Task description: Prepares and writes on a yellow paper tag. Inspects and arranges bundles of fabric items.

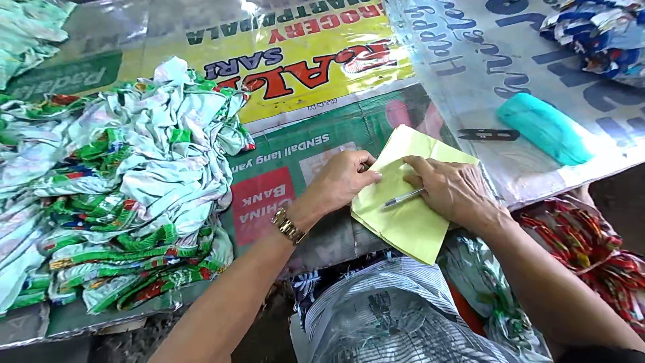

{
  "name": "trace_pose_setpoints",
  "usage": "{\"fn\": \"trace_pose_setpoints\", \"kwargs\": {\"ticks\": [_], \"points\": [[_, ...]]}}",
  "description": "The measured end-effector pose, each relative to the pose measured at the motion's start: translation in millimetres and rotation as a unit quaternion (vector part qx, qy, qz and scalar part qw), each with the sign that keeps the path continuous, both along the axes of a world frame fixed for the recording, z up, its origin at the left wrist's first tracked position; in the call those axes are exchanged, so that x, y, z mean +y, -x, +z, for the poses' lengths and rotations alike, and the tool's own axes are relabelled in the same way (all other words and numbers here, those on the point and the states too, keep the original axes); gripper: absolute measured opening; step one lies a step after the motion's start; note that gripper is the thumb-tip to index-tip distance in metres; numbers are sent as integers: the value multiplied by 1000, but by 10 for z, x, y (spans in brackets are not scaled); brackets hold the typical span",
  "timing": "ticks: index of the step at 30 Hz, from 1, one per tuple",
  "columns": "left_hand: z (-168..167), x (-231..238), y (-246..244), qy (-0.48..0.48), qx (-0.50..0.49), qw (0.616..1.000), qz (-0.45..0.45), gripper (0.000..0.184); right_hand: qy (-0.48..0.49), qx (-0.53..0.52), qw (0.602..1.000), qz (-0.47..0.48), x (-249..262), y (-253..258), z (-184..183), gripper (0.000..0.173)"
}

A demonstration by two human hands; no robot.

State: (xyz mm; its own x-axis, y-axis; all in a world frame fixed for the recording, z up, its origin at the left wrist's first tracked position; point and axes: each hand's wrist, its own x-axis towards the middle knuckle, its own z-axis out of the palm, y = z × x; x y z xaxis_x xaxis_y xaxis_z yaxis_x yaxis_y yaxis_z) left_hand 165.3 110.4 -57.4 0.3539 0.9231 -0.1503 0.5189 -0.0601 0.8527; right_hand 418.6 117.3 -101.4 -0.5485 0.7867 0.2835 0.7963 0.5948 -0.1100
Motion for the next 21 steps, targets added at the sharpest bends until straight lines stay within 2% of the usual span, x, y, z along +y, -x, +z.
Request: {"fn": "trace_pose_setpoints", "kwargs": {"ticks": [4,8,11,14,18,21], "points": [[135,-273,120,9,6,999,30,9,6,2,1000,-9,-27,23,4,36],[33,-354,224,47,-25,996,69,6,11,12,1000,-16,-26,24,5,35],[-35,-418,270,21,15,997,72,4,8,10,1000,-19,-31,17,0,36],[-118,-493,223,-126,156,979,38,7,9,17,1000,-18,-27,10,-1,36],[-196,-576,116,-324,329,887,9,21,7,14,1000,-19,-26,5,-7,37],[-225,-711,32,-446,322,835,-9,21,6,14,1000,-16,-19,-5,-16,38]]}}
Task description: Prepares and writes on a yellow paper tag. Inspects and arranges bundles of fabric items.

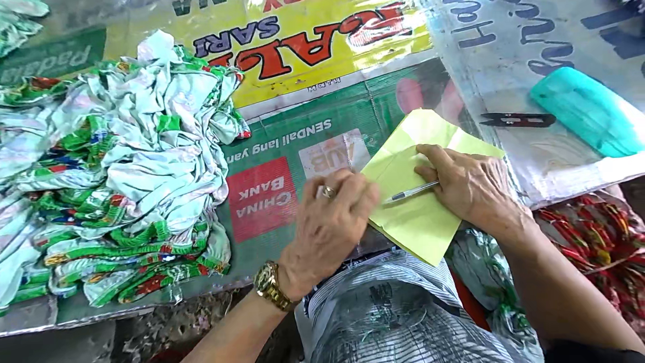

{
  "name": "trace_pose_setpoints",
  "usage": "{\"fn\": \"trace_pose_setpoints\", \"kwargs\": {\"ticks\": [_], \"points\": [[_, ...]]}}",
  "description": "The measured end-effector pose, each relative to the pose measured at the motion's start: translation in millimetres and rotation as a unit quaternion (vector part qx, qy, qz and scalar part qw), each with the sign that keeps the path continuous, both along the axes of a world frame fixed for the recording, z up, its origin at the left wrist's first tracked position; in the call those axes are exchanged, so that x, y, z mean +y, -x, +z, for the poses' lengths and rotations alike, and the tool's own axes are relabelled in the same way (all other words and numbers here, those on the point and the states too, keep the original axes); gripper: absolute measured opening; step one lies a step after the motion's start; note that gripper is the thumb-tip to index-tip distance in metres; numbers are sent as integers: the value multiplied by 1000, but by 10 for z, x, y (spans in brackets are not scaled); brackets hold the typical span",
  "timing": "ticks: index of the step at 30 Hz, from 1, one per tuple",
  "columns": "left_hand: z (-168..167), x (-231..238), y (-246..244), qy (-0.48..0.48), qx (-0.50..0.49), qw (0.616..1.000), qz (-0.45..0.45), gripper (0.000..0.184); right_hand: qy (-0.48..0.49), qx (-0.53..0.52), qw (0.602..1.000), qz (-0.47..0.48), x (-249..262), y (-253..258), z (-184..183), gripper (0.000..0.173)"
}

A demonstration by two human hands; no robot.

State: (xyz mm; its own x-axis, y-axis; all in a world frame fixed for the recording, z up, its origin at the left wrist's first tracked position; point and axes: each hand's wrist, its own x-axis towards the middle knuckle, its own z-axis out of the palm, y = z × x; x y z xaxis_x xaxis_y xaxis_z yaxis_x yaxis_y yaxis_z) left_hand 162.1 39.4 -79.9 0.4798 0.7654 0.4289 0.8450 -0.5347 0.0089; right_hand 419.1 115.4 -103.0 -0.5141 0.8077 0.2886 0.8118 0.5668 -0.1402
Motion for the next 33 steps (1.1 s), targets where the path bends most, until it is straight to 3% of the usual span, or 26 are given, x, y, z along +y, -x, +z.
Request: {"fn": "trace_pose_setpoints", "kwargs": {"ticks": [3,8,12,15,18,20,22,28,33], "points": [[-113,-122,-46,-15,-15,997,-70,30,6,2,1000,2,-5,-6,21,36],[-167,-212,42,63,-73,994,-60,54,7,18,1000,12,19,-29,39,35],[-266,-341,-28,79,-31,996,-39,45,44,28,999,15,55,-75,123,39],[-276,-380,-111,84,-12,996,-16,41,95,111,989,28,111,-98,254,40],[-239,-372,-195,101,-2,995,-10,42,129,201,967,84,190,-103,420,69],[-229,-336,-272,100,2,995,-8,44,145,253,948,125,277,-39,482,76],[-237,-294,-363,100,0,995,-7,46,202,297,920,155,335,101,540,69],[-281,-215,-584,97,-15,995,-13,46,351,329,845,234,513,396,438,17],[-344,-249,-617,101,-48,994,-2,46,423,405,776,235,660,277,187,11]]}}
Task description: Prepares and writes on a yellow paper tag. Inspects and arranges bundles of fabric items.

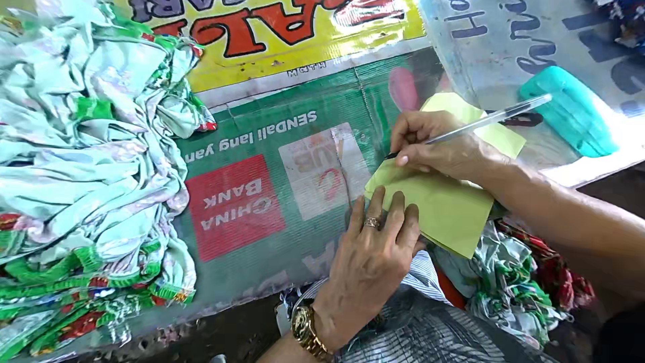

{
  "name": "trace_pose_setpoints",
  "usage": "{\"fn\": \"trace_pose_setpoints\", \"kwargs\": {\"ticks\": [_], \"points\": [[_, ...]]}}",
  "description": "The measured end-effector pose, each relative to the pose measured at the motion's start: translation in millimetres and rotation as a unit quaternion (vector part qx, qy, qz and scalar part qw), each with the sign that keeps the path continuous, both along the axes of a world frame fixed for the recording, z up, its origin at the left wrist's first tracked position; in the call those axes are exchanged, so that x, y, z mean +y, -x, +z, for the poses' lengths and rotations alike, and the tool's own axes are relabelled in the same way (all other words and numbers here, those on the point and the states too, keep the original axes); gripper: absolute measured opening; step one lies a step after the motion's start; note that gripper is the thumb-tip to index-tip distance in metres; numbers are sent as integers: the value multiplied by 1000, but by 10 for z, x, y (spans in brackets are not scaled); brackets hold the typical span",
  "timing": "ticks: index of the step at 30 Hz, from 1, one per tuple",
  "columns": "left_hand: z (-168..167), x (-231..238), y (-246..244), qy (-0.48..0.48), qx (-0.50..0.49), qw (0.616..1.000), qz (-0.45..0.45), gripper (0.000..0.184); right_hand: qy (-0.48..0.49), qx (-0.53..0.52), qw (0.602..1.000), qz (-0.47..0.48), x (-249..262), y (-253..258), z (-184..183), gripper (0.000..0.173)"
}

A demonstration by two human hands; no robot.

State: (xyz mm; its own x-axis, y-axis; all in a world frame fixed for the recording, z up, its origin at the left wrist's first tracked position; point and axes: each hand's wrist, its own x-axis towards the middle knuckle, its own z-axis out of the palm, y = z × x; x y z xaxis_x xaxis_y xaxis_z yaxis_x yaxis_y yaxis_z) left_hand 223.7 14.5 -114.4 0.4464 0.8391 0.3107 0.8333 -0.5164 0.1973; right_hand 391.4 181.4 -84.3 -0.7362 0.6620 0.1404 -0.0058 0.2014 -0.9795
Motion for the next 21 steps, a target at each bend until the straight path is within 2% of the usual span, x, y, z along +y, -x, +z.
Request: {"fn": "trace_pose_setpoints", "kwargs": {"ticks": [3,5,8,13,18,21], "points": [[-28,-25,19,1,6,1000,-3,49,71,43,996,-24,56,-61,-31,10],[-32,-23,24,-1,10,1000,-9,50,79,5,996,-26,24,-62,42,11],[-29,-11,23,-9,14,1000,-12,51,20,-83,996,-21,-98,-22,176,13],[-27,-13,26,-11,17,1000,-17,49,-117,-81,990,-20,-137,13,67,8],[-6,-16,15,-7,25,1000,-5,49,-144,-73,987,-23,-94,3,24,1],[4,-8,6,2,39,999,-7,52,-151,-86,984,-28,-99,-13,98,4]]}}
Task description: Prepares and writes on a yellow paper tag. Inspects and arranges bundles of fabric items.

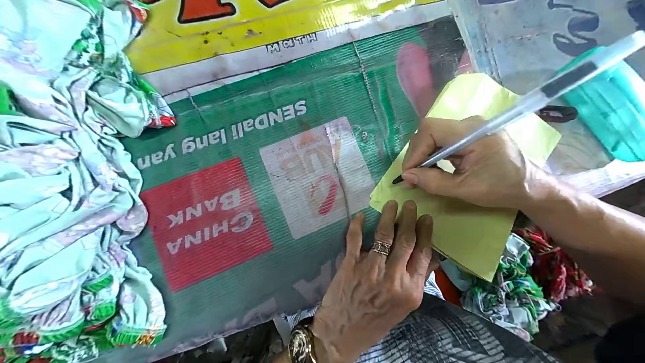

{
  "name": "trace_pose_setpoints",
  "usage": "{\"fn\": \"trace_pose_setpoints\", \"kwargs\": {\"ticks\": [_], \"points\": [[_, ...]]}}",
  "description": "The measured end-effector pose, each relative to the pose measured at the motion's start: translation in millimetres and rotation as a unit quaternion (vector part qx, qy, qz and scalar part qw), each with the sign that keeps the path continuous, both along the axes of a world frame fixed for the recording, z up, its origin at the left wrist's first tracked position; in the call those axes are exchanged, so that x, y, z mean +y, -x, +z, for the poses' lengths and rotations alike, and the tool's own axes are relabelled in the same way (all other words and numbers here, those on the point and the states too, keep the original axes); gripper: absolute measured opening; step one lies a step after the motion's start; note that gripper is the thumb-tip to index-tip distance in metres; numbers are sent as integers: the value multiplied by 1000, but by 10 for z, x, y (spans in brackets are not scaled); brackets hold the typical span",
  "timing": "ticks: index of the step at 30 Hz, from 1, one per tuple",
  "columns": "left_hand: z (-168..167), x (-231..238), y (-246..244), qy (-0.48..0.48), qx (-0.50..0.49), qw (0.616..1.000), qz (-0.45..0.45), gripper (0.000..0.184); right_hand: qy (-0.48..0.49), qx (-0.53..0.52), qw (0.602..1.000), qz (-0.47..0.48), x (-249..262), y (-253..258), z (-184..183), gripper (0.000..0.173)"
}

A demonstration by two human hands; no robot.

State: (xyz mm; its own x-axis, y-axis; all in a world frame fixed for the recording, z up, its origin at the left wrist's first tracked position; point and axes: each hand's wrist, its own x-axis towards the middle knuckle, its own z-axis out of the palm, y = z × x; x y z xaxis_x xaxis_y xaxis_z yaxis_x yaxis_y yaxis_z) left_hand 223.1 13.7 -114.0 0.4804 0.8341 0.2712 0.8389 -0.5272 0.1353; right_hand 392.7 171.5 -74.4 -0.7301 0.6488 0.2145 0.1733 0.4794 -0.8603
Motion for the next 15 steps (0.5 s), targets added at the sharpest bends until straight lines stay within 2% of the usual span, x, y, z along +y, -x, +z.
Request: {"fn": "trace_pose_setpoints", "kwargs": {"ticks": [7,15], "points": [[-12,-17,-4,-15,-7,1000,-1,49,-37,28,999,6,-92,-4,-173,6],[-7,-28,19,-37,-23,999,7,49,-78,20,997,-8,-93,-11,-190,8]]}}
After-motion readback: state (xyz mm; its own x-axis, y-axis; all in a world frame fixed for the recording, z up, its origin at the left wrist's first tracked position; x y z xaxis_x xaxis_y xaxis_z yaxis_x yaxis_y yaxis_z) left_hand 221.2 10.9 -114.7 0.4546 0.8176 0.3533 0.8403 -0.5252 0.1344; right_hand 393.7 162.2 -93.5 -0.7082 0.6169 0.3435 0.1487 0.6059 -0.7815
